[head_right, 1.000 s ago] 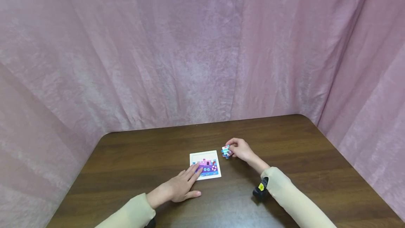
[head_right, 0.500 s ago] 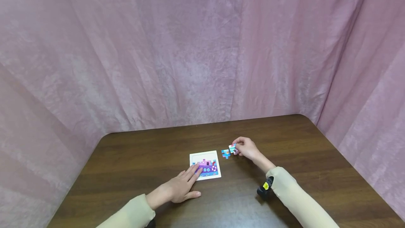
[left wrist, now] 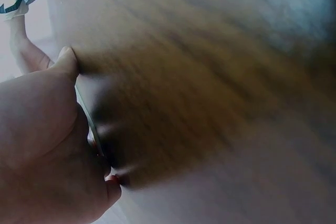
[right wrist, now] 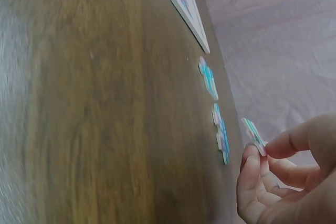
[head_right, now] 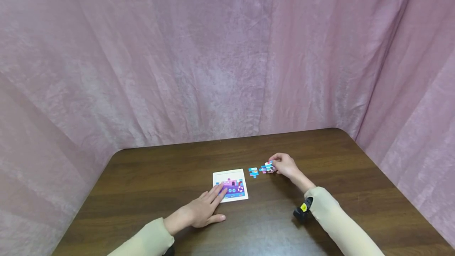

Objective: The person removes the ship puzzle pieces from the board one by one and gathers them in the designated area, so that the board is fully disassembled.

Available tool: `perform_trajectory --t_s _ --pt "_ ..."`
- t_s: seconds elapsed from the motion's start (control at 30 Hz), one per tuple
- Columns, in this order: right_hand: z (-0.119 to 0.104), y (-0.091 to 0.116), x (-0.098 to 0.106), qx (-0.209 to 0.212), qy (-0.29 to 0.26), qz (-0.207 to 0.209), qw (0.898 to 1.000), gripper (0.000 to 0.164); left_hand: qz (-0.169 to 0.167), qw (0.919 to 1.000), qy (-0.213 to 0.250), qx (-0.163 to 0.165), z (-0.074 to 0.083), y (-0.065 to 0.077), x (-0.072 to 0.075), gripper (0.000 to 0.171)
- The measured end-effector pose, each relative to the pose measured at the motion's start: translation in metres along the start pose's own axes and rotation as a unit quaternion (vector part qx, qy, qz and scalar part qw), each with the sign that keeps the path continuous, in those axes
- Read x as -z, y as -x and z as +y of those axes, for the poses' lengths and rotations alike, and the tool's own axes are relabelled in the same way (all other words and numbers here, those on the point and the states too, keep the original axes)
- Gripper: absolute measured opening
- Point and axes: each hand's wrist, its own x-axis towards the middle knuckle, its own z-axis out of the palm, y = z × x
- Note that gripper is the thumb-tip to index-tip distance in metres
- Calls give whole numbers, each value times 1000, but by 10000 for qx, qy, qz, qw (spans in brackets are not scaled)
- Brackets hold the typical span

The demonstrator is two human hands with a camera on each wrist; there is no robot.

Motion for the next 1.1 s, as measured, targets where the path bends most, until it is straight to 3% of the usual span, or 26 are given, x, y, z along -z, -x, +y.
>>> perform_trajectory --t_s 0.37,0.83,1.1 --pt "6 2 9 -199 228 161 9994 25 151 9999 -63 -51 -7 -7 -13 81" --pt "17 -2 17 92 895 473 9948 22 138 9998 -60 -95 -2 0 -3 80" --pt "21 -4 19 309 1426 673 9870 19 -85 10000 -14 -10 2 2 5 79"
